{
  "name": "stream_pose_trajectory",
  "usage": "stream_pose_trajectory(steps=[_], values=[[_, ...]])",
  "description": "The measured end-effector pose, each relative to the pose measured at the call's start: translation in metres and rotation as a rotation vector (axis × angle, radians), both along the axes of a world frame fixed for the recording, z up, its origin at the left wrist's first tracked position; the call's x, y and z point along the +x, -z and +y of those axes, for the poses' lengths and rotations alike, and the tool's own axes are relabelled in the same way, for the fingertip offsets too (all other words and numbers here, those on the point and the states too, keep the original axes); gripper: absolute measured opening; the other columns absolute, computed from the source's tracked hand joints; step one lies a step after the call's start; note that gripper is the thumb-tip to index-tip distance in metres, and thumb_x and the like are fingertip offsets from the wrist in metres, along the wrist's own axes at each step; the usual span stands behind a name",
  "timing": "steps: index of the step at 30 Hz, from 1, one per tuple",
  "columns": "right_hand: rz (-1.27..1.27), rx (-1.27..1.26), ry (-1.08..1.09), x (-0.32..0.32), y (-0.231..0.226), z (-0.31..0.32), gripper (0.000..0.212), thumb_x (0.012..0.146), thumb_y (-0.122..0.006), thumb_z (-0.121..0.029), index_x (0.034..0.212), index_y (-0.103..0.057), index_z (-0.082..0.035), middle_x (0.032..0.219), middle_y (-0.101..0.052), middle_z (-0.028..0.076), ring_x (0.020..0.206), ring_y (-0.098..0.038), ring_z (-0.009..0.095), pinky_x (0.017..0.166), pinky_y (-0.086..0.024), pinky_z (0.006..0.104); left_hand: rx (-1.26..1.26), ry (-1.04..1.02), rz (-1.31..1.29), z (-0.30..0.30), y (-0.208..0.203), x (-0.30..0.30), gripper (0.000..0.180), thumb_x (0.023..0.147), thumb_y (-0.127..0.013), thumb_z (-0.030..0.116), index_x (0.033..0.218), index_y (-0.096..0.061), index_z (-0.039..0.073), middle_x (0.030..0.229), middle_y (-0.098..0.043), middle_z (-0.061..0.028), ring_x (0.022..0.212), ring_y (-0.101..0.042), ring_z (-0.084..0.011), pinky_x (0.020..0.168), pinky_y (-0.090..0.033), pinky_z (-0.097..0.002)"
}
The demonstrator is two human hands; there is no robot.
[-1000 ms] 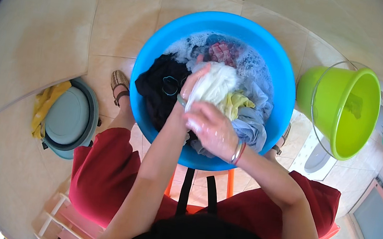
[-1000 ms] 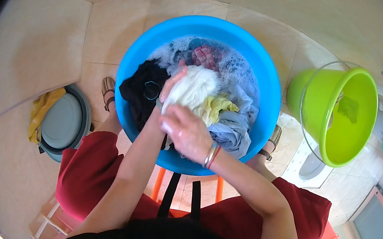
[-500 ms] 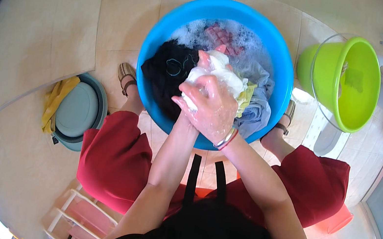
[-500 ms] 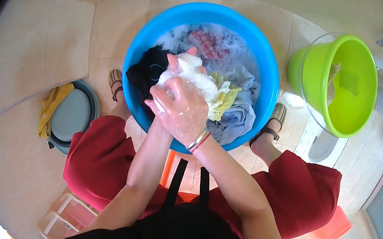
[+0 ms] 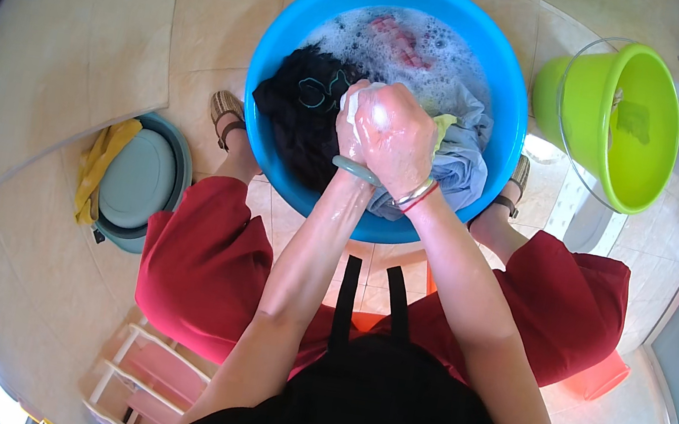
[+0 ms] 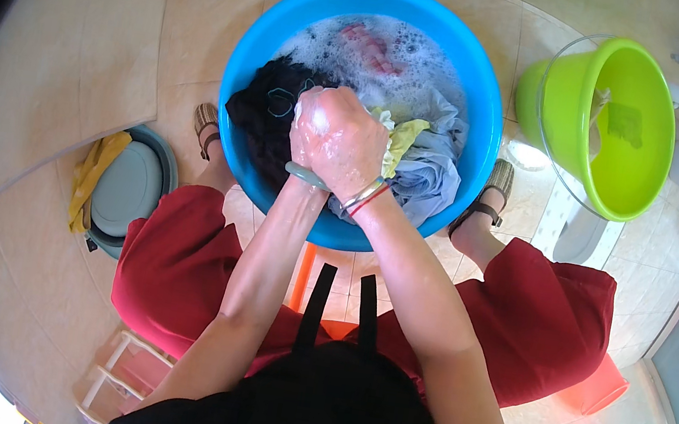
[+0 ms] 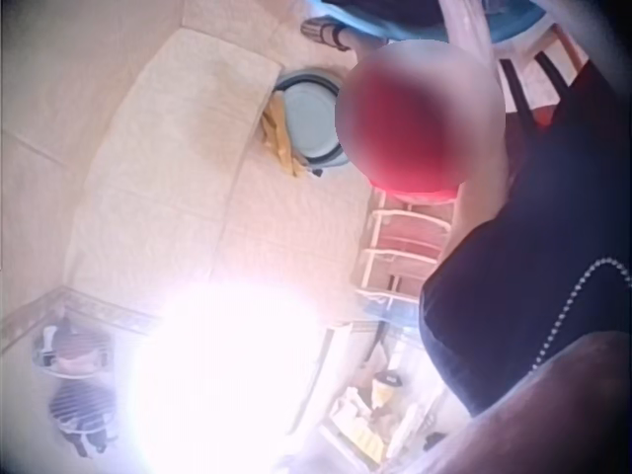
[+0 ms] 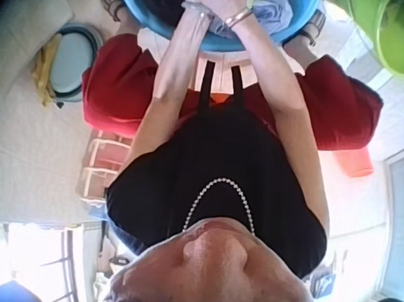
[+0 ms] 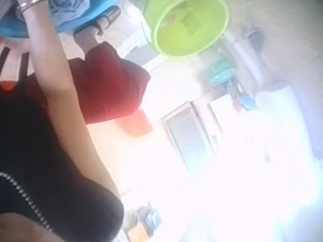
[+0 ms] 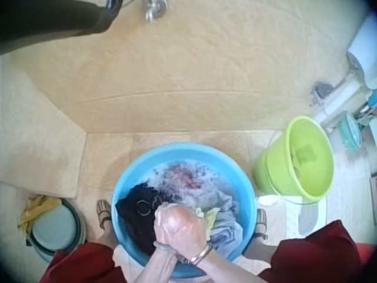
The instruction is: The person hand-washes clothes in a blue basin filled with soapy water. They scrub and rinse a white cloth, a black garment, and a light blue cloth, transferring each item to a green bucket after washing.
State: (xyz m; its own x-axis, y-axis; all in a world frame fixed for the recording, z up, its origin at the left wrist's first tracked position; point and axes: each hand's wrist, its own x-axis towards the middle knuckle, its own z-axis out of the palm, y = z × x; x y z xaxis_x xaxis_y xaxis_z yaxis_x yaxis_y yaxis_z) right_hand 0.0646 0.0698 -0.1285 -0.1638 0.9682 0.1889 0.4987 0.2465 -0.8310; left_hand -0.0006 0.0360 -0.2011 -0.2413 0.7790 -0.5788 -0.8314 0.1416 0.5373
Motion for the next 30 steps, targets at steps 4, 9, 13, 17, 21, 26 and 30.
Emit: stream_pose_trajectory(steps=[4,9,13,17,21,26,30], values=[[0.033,-0.17,0.103,0.007,0.019,0.007,0.014,0.083,-0.06,-0.017,0.081,-0.064,-0.004,0.078,-0.062,0.019,0.071,-0.062,0.038,0.06,-0.049,0.0403,-0.319,-0.003,0.149,0.012,-0.027,0.008,0.025,0.093,-0.05,0.029,0.103,-0.059,0.008,0.097,-0.063,-0.0048,0.086,-0.062,-0.0178,0.075,-0.051,-0.0321],[0.103,-0.657,0.166,0.067,0.07,0.006,0.024,0.085,-0.06,-0.027,0.09,-0.07,-0.005,0.077,-0.067,0.012,0.067,-0.064,0.02,0.063,-0.05,0.0359,-0.14,-0.02,0.368,0.013,-0.058,0.008,0.019,0.087,-0.06,0.02,0.091,-0.063,0.001,0.085,-0.062,-0.0031,0.077,-0.059,-0.012,0.069,-0.048,-0.0252],[0.697,-1.388,-0.22,0.114,0.043,-0.006,0.061,0.096,-0.045,-0.05,0.133,-0.047,-0.003,0.13,-0.054,0.006,0.117,-0.05,0.014,0.098,-0.04,0.0265,0.272,0.169,0.69,0.006,-0.062,0.005,0.011,0.083,-0.066,0.014,0.081,-0.063,0.003,0.077,-0.063,-0.0034,0.073,-0.057,-0.011,0.067,-0.045,-0.0263],[0.844,-1.606,-0.344,0.128,0.046,0.016,0.067,0.093,-0.038,-0.061,0.13,-0.047,-0.006,0.129,-0.052,0.007,0.12,-0.048,0.016,0.099,-0.04,0.0323,0.718,0.591,1.106,-0.002,-0.082,0.038,0.005,0.072,-0.068,0.012,0.073,-0.064,0.009,0.08,-0.062,-0.0053,0.084,-0.057,-0.0279,0.08,-0.042,-0.0398],[0.651,-0.775,-0.837,0.149,0.041,0.034,0.047,0.09,-0.054,-0.048,0.099,-0.067,-0.004,0.098,-0.066,0.008,0.095,-0.061,0.017,0.084,-0.048,0.0328,0.885,0.644,1.167,-0.012,-0.089,0.054,0.02,0.079,-0.066,0.018,0.098,-0.068,0.011,0.108,-0.062,-0.0101,0.103,-0.055,-0.0277,0.096,-0.037,-0.0409],[-0.498,-0.757,-0.49,0.116,0.025,0.043,0.027,0.078,-0.062,-0.026,0.094,-0.065,-0.004,0.087,-0.064,0.024,0.084,-0.063,0.038,0.074,-0.051,0.0412,0.436,0.296,1.138,0.001,-0.032,0.019,0.056,0.073,-0.042,-0.009,0.128,-0.049,0.005,0.122,-0.051,-0.0154,0.097,-0.061,-0.0225,0.088,-0.048,-0.0361],[-0.3,-0.308,-0.639,0.099,-0.002,0.034,0.019,0.077,-0.061,-0.016,0.091,-0.064,-0.003,0.083,-0.063,0.022,0.075,-0.063,0.037,0.07,-0.052,0.0404,0.03,0.625,1.359,0.01,0.002,-0.012,0.081,0.069,-0.057,-0.007,0.142,-0.035,0.021,0.145,-0.026,-0.0264,0.135,-0.026,-0.0413,0.108,-0.029,-0.0424]])
